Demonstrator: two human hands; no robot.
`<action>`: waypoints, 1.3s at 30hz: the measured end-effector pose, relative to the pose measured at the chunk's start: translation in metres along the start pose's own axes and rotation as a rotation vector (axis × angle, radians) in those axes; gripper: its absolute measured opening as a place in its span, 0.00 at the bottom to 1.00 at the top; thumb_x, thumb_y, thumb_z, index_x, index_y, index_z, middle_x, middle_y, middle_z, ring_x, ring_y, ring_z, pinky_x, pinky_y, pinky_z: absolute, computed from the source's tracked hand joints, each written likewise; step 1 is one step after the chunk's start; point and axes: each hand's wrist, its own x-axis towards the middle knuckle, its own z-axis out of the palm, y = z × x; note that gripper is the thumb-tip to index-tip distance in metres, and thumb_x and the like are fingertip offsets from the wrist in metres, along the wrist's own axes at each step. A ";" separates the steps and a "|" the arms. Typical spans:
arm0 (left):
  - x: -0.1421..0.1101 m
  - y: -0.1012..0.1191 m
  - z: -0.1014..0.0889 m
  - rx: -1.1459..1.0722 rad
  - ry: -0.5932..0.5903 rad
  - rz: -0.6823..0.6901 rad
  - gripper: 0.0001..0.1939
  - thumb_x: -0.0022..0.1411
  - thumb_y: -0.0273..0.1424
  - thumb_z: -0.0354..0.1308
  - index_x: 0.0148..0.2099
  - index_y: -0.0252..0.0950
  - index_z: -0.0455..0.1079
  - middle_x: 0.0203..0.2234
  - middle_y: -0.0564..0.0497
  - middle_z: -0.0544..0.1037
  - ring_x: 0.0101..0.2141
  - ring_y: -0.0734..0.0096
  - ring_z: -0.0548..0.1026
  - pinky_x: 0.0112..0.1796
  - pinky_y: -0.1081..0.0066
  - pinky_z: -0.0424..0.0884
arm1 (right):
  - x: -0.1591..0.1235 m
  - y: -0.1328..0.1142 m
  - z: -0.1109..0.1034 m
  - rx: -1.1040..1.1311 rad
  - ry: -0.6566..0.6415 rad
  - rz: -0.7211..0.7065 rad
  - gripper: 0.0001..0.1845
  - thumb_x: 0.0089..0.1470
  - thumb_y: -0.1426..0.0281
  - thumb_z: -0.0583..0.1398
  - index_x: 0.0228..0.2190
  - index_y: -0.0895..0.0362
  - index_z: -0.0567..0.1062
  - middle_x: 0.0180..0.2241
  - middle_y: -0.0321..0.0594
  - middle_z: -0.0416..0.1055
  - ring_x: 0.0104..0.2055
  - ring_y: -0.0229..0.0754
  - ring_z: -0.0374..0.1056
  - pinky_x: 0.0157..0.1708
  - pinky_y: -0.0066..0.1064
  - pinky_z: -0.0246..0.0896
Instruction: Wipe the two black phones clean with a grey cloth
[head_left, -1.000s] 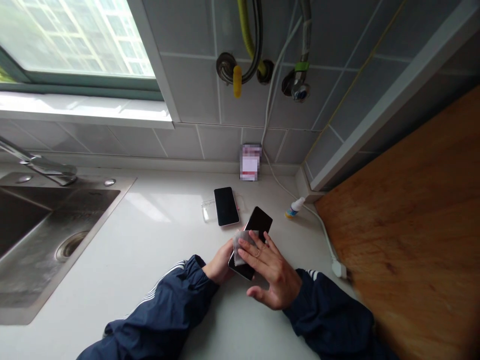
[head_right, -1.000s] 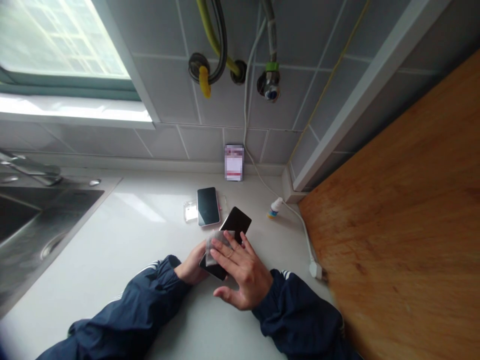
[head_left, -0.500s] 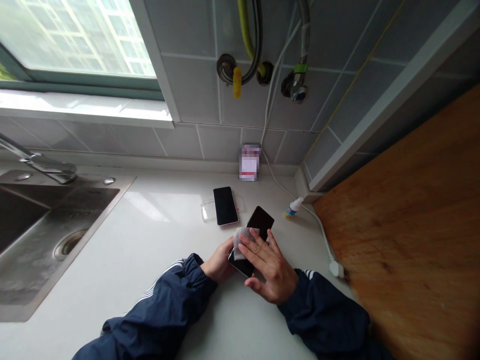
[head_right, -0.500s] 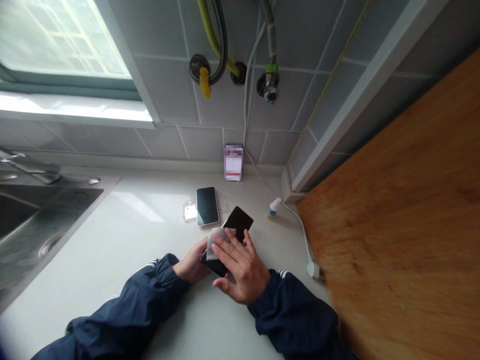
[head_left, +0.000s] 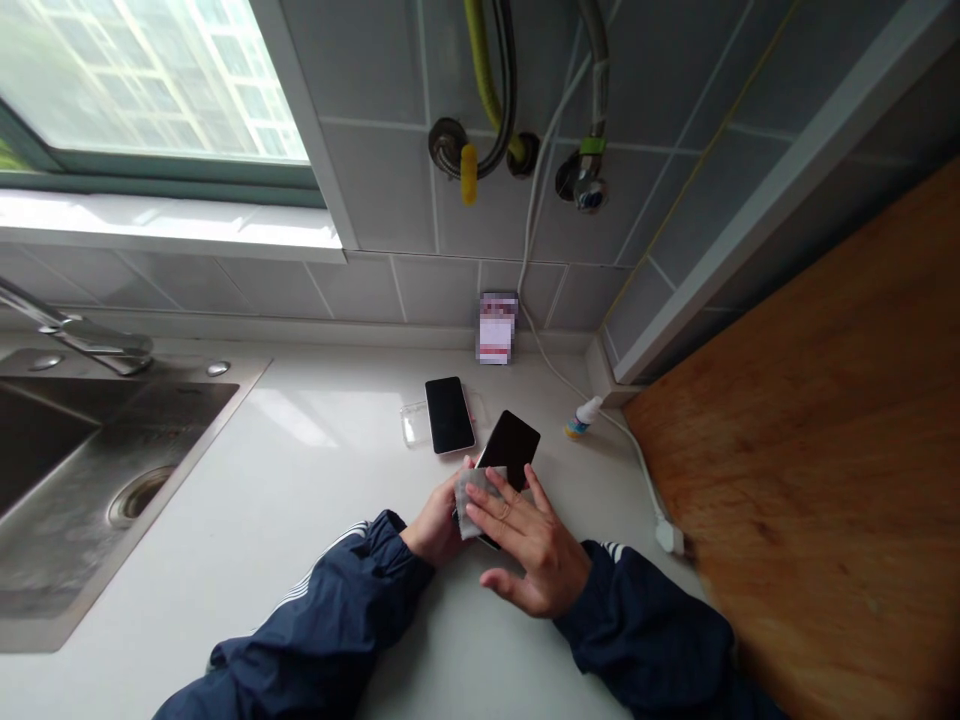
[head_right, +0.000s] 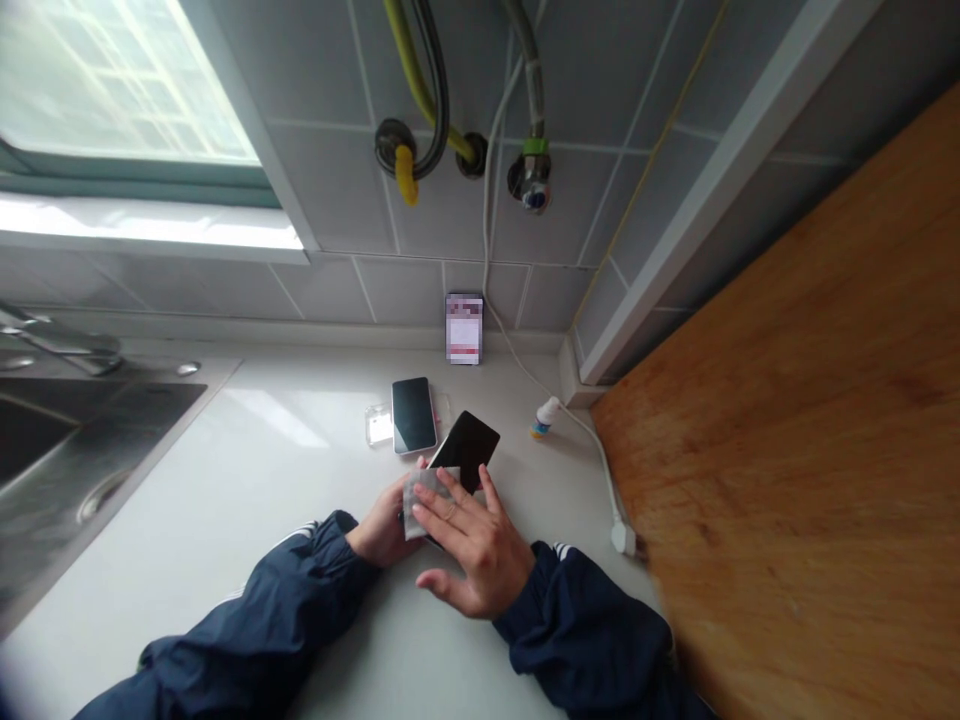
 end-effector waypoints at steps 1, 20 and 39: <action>0.000 0.000 -0.001 -0.004 -0.024 0.002 0.28 0.69 0.48 0.49 0.52 0.28 0.75 0.43 0.38 0.82 0.45 0.57 0.79 0.46 0.65 0.71 | 0.000 0.001 0.000 -0.007 -0.005 0.001 0.37 0.65 0.49 0.49 0.67 0.58 0.54 0.68 0.47 0.53 0.73 0.56 0.39 0.68 0.64 0.22; 0.001 0.004 0.010 0.101 -0.198 -0.077 0.33 0.71 0.47 0.45 0.72 0.37 0.51 0.48 0.33 0.79 0.39 0.49 0.81 0.32 0.59 0.78 | -0.003 0.045 0.007 0.056 0.300 0.320 0.27 0.69 0.61 0.45 0.65 0.54 0.59 0.67 0.46 0.56 0.72 0.52 0.43 0.68 0.60 0.36; -0.001 0.005 0.005 0.091 -0.132 -0.105 0.28 0.72 0.45 0.46 0.68 0.39 0.61 0.47 0.40 0.80 0.37 0.54 0.81 0.31 0.60 0.77 | -0.009 0.027 0.005 -0.049 0.218 0.197 0.30 0.68 0.59 0.48 0.66 0.55 0.56 0.67 0.47 0.56 0.72 0.54 0.45 0.68 0.63 0.30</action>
